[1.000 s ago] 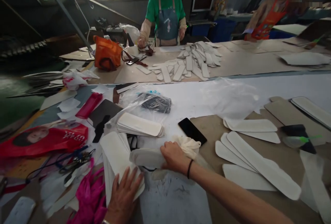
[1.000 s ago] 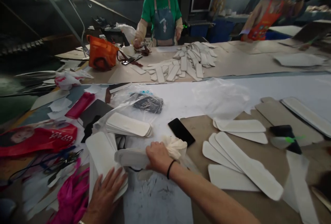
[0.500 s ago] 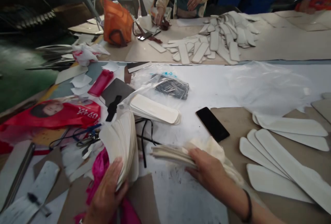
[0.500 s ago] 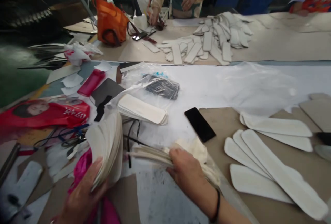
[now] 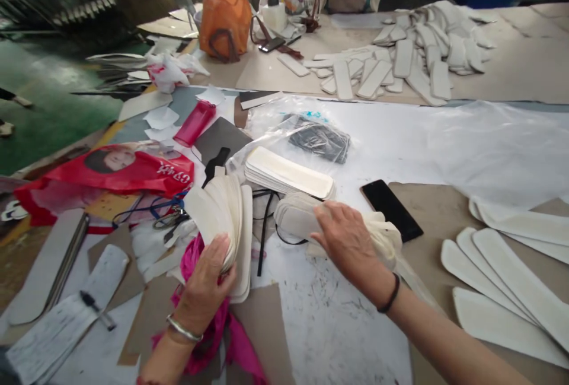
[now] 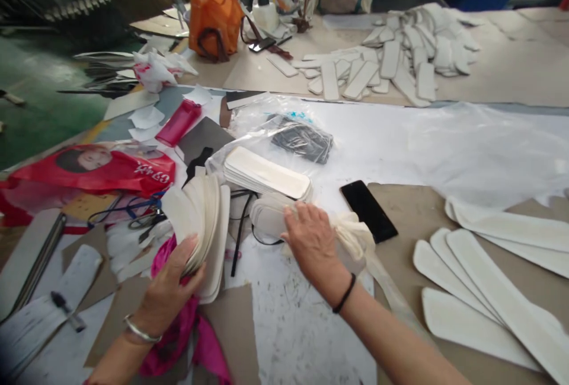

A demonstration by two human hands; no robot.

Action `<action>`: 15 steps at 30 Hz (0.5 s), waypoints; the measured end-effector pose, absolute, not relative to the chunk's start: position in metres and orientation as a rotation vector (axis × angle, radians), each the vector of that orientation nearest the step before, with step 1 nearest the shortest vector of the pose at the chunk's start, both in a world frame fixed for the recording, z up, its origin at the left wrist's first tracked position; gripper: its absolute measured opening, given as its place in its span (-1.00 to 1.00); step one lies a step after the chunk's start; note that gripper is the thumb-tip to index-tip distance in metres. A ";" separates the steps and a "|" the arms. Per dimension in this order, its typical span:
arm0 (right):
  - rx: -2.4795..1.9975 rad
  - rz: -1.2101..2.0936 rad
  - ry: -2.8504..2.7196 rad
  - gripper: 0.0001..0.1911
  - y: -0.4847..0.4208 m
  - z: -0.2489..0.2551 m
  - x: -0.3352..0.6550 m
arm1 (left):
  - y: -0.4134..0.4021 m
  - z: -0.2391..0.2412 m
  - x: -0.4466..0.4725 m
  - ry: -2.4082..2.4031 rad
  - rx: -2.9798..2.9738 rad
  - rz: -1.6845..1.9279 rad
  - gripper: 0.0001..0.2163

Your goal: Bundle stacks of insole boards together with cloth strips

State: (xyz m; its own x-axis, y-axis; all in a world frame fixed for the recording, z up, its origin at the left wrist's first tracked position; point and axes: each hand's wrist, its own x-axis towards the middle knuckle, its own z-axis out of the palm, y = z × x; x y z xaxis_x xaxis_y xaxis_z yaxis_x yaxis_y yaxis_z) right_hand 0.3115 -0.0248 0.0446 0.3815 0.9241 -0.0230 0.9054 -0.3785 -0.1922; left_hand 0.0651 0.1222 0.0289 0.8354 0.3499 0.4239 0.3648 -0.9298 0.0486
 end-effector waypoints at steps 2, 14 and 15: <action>-2.225 0.203 -1.853 -0.83 -0.011 0.036 0.281 | 0.118 0.019 0.063 -0.570 -3.012 -0.676 -0.31; -2.278 0.323 -1.872 -0.84 0.044 -0.013 0.200 | 0.109 -0.005 0.064 -0.680 -3.034 -0.657 -0.49; -2.297 0.300 -1.860 -0.85 0.039 -0.012 0.202 | 0.109 -0.008 0.066 -0.690 -3.050 -0.647 -0.50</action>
